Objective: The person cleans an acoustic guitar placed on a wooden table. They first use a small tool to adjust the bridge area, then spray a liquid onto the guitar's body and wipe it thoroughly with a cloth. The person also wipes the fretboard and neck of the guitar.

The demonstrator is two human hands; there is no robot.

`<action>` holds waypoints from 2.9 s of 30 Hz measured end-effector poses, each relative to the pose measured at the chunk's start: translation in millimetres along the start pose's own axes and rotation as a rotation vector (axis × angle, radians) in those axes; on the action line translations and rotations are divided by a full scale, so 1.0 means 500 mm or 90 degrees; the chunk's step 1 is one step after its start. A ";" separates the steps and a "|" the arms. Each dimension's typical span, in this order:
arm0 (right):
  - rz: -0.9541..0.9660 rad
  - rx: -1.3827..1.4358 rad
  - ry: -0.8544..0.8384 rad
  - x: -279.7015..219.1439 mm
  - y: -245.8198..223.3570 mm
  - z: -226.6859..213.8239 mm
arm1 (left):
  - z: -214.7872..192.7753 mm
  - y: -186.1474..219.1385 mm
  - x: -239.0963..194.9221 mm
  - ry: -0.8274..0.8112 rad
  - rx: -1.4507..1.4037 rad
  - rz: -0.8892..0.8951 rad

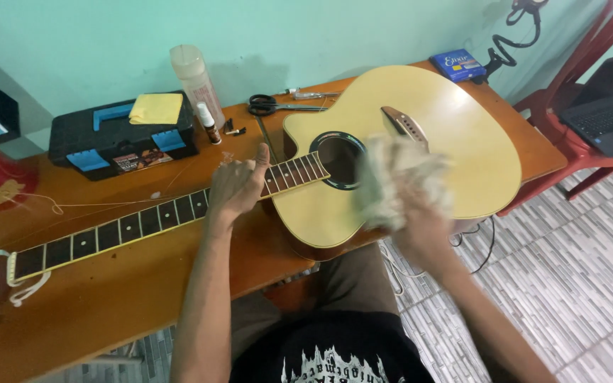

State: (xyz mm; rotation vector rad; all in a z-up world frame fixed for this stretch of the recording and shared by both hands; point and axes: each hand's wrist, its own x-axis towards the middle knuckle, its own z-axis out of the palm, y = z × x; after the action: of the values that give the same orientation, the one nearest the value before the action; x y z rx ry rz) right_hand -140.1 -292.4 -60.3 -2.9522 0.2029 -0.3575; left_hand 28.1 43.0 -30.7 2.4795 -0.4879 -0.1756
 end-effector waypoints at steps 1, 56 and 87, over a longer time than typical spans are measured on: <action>-0.170 0.043 0.082 -0.007 -0.074 -0.020 | 0.001 0.001 -0.002 -0.001 -0.011 -0.001; -0.097 -0.089 0.083 -0.006 0.030 0.010 | -0.025 0.020 -0.011 -0.020 0.031 0.011; -0.443 -0.253 0.155 0.009 0.037 -0.059 | -0.025 0.027 -0.015 0.009 0.049 0.050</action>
State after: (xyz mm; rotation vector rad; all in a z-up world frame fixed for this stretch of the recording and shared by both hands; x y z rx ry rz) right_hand -145.4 -315.4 -34.3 -3.2622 -0.8410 -0.8461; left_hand 20.0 42.3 -12.7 2.5302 -0.5954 -0.1100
